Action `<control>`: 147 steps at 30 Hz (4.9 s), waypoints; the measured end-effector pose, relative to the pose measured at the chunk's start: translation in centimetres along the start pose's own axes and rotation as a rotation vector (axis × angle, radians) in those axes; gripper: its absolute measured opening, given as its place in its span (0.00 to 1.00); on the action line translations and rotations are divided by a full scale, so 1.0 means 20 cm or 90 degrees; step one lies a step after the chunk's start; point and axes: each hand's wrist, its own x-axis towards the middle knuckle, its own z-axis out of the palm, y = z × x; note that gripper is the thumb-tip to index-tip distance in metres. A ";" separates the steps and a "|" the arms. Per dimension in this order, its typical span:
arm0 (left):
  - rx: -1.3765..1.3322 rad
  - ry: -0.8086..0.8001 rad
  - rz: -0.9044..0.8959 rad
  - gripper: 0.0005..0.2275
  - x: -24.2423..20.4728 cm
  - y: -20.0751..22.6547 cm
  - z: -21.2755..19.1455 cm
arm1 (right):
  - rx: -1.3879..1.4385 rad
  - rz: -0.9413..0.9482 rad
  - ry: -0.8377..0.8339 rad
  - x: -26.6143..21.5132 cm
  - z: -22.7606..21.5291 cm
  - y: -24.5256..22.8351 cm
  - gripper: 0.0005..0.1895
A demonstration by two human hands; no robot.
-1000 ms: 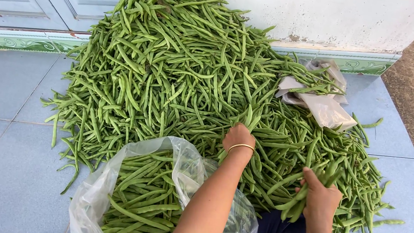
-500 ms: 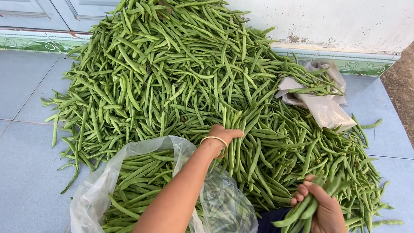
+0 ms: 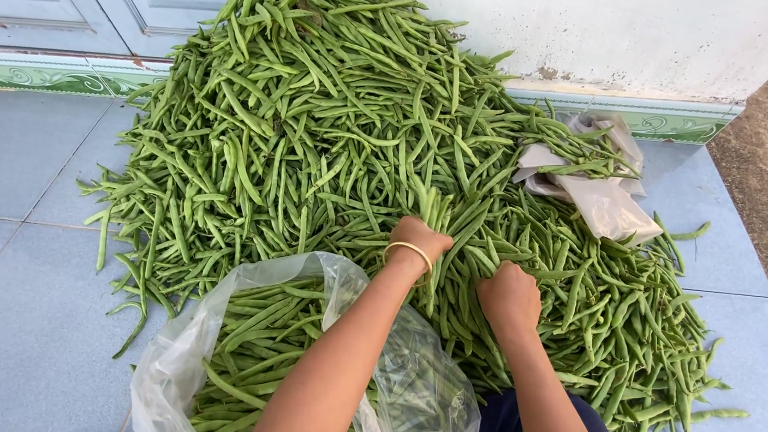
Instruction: Sorting and bagging green beans from a large pile on the floor into a plastic bag.
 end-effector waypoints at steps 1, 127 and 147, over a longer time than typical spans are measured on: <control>0.001 -0.003 -0.001 0.20 -0.02 0.07 0.05 | 0.000 0.003 -0.001 -0.02 -0.01 0.02 0.13; 0.209 -0.090 0.116 0.25 0.00 -0.10 0.29 | 0.910 0.011 0.111 -0.46 0.10 0.47 0.13; 0.479 -0.137 0.342 0.16 -0.37 0.30 0.40 | 0.621 0.006 0.256 -0.40 -0.37 0.10 0.10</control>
